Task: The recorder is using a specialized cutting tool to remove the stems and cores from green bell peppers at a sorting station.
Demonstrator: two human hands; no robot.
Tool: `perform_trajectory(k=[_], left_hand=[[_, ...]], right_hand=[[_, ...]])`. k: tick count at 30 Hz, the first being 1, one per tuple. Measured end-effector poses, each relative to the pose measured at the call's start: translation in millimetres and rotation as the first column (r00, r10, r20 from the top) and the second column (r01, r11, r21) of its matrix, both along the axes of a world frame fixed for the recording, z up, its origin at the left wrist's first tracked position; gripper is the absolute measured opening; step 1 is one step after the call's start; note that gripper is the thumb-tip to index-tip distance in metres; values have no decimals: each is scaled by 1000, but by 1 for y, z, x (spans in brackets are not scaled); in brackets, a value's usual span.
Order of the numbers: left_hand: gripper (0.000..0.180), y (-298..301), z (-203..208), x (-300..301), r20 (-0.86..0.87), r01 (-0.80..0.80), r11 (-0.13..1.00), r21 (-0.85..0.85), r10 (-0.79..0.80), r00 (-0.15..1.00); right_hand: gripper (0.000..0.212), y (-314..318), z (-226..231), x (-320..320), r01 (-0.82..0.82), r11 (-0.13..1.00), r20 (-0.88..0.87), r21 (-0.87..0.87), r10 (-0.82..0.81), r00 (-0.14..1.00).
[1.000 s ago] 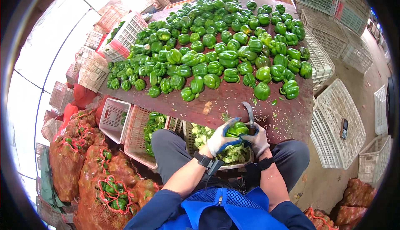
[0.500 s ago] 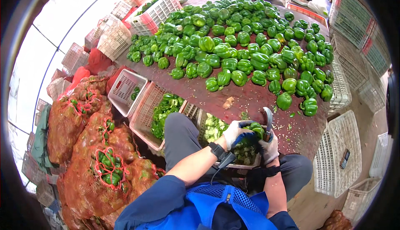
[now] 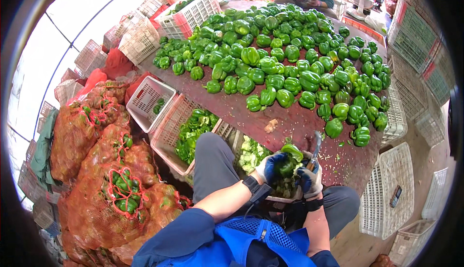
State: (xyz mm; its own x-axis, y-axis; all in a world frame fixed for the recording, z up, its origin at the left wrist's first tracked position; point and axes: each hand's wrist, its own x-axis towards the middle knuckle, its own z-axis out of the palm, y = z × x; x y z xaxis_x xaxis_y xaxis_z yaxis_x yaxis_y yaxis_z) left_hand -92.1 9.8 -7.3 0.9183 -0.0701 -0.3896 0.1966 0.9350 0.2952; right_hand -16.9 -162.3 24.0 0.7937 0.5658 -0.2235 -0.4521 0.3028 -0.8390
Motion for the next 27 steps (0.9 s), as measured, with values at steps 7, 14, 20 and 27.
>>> perform_trajectory(k=[7, 14, 20, 27], left_hand=[[29, 22, 4, -5, 106, -177, 968, 180, 159, 982], [21, 63, 49, -30, 210, -348, 758, 551, 278, 937], [32, 187, 108, -78, 198, -617, 635, 465, 605, 771], [65, 435, 145, -168, 293, -808, 193, 556, 864, 408]], right_hand=[[42, 17, -35, -4, 137, 975, 293, -174, -82, 953], [29, 22, -52, 4, 135, 843, 498, -521, 171, 850], [28, 24, -25, -5, -57, 771, 281, -635, 298, 912], [30, 22, -43, -3, -98, 750, 277, -654, 358, 892]])
